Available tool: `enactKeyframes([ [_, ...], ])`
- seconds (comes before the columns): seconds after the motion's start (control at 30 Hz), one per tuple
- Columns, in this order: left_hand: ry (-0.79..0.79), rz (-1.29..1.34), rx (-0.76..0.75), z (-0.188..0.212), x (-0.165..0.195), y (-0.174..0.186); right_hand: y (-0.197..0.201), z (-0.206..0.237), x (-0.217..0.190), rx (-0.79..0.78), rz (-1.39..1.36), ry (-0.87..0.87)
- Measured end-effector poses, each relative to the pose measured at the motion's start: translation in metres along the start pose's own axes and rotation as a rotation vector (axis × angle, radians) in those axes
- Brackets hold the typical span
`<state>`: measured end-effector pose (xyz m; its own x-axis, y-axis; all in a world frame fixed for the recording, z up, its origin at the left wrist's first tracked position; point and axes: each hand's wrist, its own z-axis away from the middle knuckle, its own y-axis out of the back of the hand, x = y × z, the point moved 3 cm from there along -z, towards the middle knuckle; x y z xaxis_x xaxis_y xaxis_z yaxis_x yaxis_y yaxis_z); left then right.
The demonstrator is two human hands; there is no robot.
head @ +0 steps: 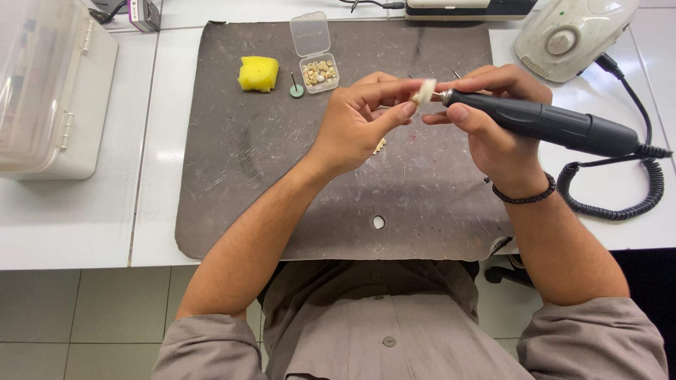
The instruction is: The person uses a rotary tool with a buffing wheel to polish small dental prosthetic pieces at a workbench. They hold each piece against the spinning buff, reposition it to polish different surfaces, set finished pieces aside, and pick up new pieces from a small container to continue polishing.
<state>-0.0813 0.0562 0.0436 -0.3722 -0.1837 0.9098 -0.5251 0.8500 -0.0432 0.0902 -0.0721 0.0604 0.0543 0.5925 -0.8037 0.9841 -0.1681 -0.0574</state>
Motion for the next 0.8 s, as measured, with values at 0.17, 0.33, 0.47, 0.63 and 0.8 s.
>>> enactKeyframes([
  [0.17,0.065,0.189,0.076,-0.003,-0.003,0.004,0.0,0.0,-0.002,0.013,0.048,0.024],
  [0.33,0.081,0.183,0.059,-0.002,0.003,0.005,-0.001,-0.001,-0.002,-0.006,0.074,0.042],
  [0.47,0.086,0.237,-0.005,0.001,0.008,-0.002,-0.003,0.001,-0.003,0.034,0.031,0.021],
  [0.63,0.077,0.247,0.021,-0.001,0.007,0.002,-0.001,0.0,-0.006,0.032,-0.006,0.019],
  [0.8,0.014,0.167,-0.043,-0.001,0.007,0.008,0.001,-0.002,-0.003,-0.039,0.023,0.024],
])
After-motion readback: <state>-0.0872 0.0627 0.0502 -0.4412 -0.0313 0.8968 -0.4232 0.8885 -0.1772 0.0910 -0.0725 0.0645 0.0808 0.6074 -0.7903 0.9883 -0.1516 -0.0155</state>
